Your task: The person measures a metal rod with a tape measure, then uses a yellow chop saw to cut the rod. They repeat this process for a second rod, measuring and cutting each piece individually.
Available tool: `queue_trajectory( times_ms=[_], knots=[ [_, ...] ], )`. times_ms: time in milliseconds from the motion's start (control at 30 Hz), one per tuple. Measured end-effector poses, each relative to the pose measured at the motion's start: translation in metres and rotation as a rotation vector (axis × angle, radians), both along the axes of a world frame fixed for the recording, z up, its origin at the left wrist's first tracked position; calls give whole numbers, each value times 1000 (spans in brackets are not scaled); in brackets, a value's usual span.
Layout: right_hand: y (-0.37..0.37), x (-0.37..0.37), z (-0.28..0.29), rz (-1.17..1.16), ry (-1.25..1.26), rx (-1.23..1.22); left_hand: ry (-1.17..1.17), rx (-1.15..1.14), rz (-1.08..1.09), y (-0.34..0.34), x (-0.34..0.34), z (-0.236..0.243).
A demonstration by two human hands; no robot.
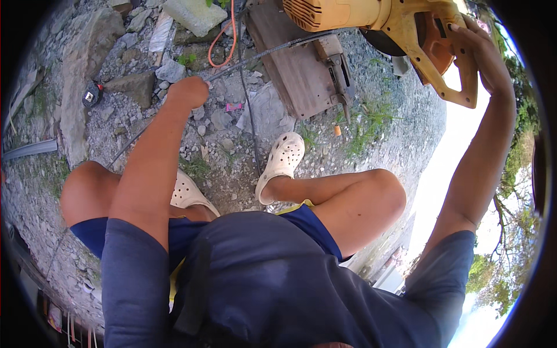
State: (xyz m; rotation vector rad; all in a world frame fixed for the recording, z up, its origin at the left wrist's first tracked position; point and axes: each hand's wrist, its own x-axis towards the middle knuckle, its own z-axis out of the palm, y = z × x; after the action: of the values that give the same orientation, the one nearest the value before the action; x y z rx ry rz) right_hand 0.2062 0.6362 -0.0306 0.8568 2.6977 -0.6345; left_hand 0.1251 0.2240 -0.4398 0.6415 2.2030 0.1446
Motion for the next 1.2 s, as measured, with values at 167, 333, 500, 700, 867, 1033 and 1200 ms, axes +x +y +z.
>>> queue_trajectory(
  times_ms=[167,333,500,700,867,1033,1200],
  knots=[
    [-61,-42,7,-196,33,171,-37,-162,-5,11,-4,1],
    [-96,-63,12,-371,-134,206,-54,-258,4,20,8,16],
    [-74,-54,4,-309,-170,218,-34,-301,-100,46,19,65],
    [-60,-49,-8,-254,-58,3,-26,-364,-85,58,25,41],
    [-63,-35,-5,-85,23,67,106,-15,61,21,13,-15],
    [-58,-21,-17,76,85,166,188,211,66,-4,7,-35],
    [-49,7,-31,54,104,197,252,231,82,-2,17,-32]
  ],
)
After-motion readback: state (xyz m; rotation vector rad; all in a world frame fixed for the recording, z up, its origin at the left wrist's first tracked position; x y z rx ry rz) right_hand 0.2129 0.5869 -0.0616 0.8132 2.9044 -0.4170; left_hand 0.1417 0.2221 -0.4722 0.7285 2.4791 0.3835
